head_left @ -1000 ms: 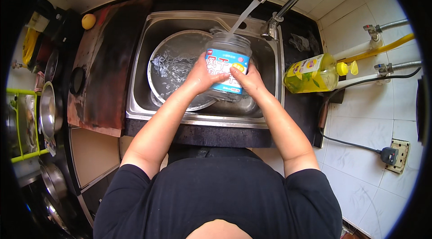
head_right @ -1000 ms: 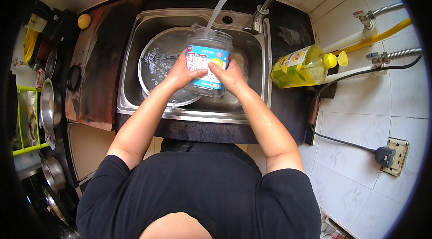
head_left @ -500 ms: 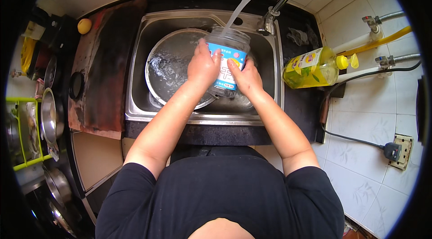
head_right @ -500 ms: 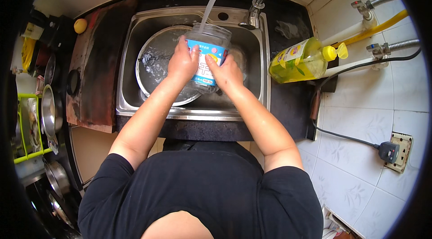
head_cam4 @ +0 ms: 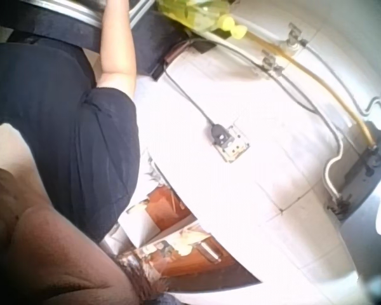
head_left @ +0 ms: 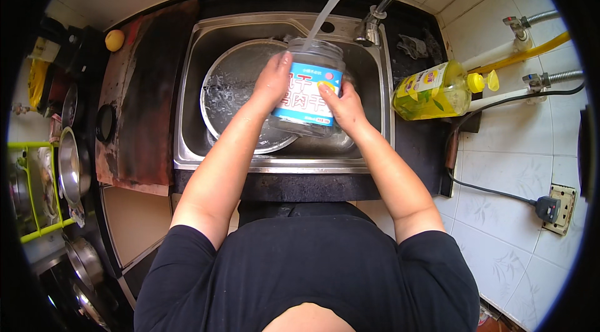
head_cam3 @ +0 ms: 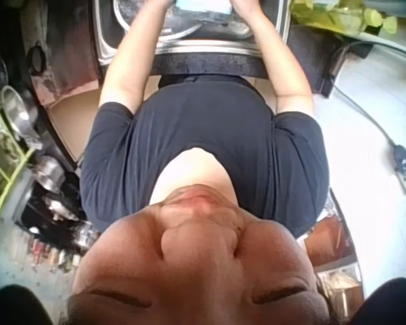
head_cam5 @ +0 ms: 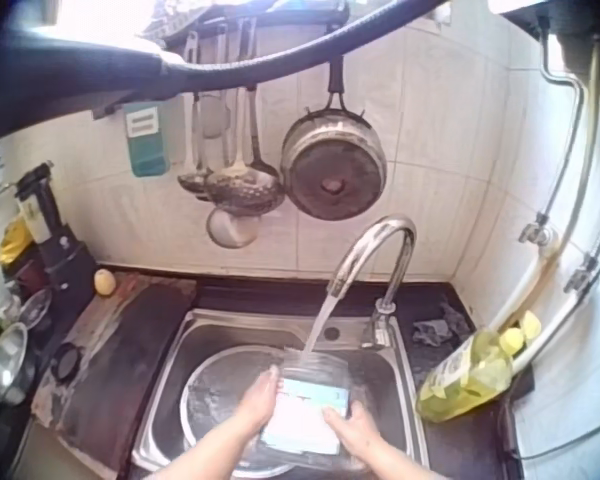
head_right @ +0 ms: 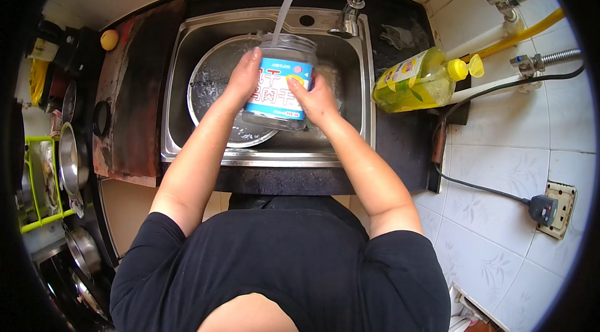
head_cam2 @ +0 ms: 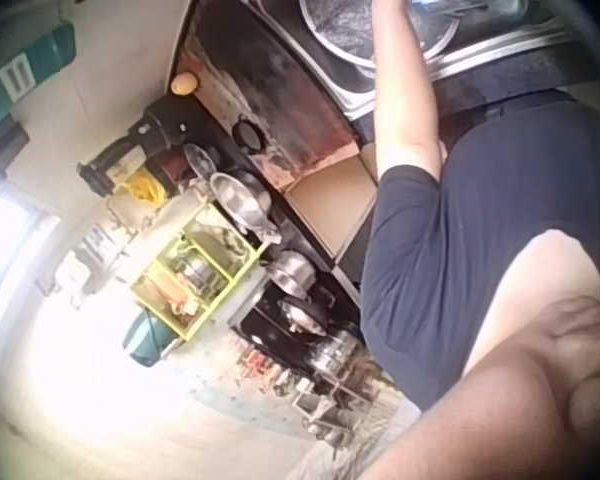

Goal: The person cleans a table with a cloth, then moves to the kitchen to wash a plastic container and its lid. They use a cloth and dish soap to scrub the container inside and out, rinse it under running water, and clean the lid separately.

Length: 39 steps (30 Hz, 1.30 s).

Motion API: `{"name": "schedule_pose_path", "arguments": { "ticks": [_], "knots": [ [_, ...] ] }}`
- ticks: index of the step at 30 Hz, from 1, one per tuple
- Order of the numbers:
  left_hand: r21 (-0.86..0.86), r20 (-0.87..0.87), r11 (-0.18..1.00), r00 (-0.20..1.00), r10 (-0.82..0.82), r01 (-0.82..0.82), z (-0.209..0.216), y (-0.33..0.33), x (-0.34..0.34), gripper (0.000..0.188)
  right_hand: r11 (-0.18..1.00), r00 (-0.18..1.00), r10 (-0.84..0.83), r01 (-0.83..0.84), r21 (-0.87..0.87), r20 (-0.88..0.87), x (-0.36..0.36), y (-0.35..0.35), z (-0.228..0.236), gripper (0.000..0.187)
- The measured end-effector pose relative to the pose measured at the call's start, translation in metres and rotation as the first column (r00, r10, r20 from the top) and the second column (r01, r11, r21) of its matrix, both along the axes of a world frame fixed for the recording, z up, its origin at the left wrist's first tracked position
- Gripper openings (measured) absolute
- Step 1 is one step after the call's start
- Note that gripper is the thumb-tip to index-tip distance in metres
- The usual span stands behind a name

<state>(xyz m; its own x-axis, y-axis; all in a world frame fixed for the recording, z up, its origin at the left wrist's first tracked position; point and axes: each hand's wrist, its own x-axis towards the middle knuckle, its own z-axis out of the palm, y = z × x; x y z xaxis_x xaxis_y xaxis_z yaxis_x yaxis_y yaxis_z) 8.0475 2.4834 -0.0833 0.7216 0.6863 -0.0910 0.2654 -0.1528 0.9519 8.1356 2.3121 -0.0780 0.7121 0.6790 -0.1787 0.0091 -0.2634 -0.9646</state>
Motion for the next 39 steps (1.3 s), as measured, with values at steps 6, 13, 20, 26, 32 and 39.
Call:
{"name": "schedule_pose_path", "arguments": {
  "ticks": [6, 13, 20, 26, 32, 39],
  "knots": [
    [-0.243, 0.248, 0.967, 0.959, 0.140, -0.078, 0.012, -0.009, -0.009, 0.044, 0.963, 0.921, 0.114, -0.010, 0.271, -0.373, 0.000, -0.009, 0.017, 0.059],
    [-0.830, 0.002, 0.557, 0.998, -0.060, 0.035, 0.004, -0.004, -0.027, 0.058, 0.919, 0.728, 0.257, 0.018, 0.393, -0.635, 0.009, -0.015, 0.000, 0.060],
    [-0.865, 0.424, 0.283, 0.905, -0.027, 0.414, -0.017, -0.009, -0.034, 0.064, 0.968, 0.818, 0.159, -0.017, 0.252, -0.553, 0.018, -0.016, -0.040, 0.058],
    [-0.706, 0.267, 0.701, 0.955, 0.132, 0.100, 0.010, -0.006, -0.039, 0.090, 0.991, 0.923, -0.057, 0.100, 0.093, -0.380, 0.024, -0.023, -0.038, 0.044],
    [-0.544, 0.362, 0.839, 0.908, 0.211, 0.022, 0.002, -0.002, -0.030, 0.104, 0.963, 0.882, -0.077, 0.186, 0.193, -0.466, 0.026, -0.023, -0.006, 0.029],
    [-0.314, 0.397, 0.940, 0.918, 0.004, 0.131, 0.001, -0.003, -0.050, 0.109, 0.938, 0.881, -0.145, 0.267, 0.221, -0.450, 0.024, -0.040, -0.001, 0.025]
  ]
}}
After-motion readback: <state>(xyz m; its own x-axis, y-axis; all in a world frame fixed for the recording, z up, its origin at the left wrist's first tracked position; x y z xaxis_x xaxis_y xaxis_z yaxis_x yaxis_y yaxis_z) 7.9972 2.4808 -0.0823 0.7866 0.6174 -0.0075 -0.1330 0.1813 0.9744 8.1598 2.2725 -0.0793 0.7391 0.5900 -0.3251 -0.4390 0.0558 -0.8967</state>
